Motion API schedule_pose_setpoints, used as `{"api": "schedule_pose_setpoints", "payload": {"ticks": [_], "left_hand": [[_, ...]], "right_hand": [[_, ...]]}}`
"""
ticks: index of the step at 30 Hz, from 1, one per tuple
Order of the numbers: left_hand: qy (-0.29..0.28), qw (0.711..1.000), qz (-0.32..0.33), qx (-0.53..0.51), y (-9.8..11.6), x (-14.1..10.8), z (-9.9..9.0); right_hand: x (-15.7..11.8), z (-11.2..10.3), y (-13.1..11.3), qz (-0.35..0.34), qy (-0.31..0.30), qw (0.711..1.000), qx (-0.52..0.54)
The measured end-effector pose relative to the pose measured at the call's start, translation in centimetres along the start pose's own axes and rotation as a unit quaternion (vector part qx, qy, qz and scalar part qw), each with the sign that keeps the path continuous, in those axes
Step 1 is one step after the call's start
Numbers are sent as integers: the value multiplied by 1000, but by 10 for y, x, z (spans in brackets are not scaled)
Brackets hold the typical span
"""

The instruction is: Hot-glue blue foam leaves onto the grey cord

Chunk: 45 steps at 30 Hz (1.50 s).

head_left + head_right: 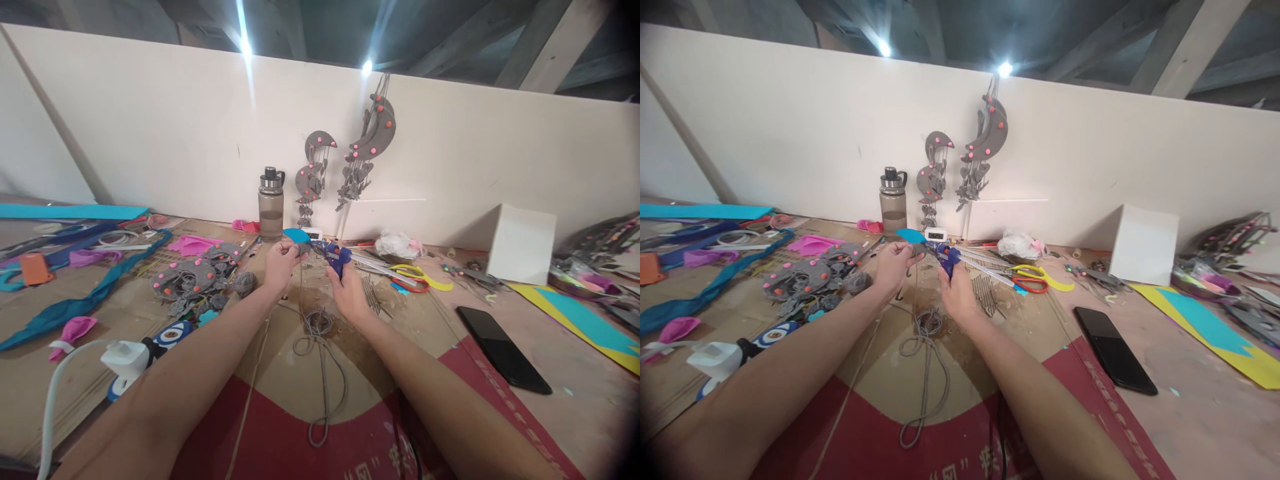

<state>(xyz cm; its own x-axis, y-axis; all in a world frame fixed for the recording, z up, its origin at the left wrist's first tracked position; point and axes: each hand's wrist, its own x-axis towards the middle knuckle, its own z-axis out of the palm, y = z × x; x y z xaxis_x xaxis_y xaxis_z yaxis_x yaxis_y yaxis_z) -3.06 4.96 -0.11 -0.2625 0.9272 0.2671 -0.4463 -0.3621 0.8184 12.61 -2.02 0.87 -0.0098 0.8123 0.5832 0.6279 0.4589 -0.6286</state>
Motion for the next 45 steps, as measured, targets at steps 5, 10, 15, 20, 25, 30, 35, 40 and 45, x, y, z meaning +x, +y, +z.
{"api": "schedule_pose_setpoints", "payload": {"ticks": [5,10,15,20,25,30,35,40,45], "left_hand": [[-9,1000,-4,-15,4,-2,2],[-11,999,-13,-28,7,-5,3],[-7,999,-27,-22,6,-4,3],[13,999,-32,-15,7,-6,5],[2,999,-39,8,11,-10,9],[5,999,-37,24,13,-12,11],[4,999,-27,33,11,-9,9],[8,999,-9,31,8,-6,7],[10,1000,-4,8,6,-4,5]], "right_hand": [[1,-1,3,1,21,999,29],[2,-2,7,31,42,998,21],[-1,-2,2,4,37,999,34],[-4,0,-5,-14,7,999,36],[-5,2,-4,-21,-6,1000,20],[-5,4,-2,-16,-1,1000,16],[-4,3,-1,-24,8,999,27],[-3,2,1,-5,19,1000,17],[-2,0,1,12,25,1000,0]]}}
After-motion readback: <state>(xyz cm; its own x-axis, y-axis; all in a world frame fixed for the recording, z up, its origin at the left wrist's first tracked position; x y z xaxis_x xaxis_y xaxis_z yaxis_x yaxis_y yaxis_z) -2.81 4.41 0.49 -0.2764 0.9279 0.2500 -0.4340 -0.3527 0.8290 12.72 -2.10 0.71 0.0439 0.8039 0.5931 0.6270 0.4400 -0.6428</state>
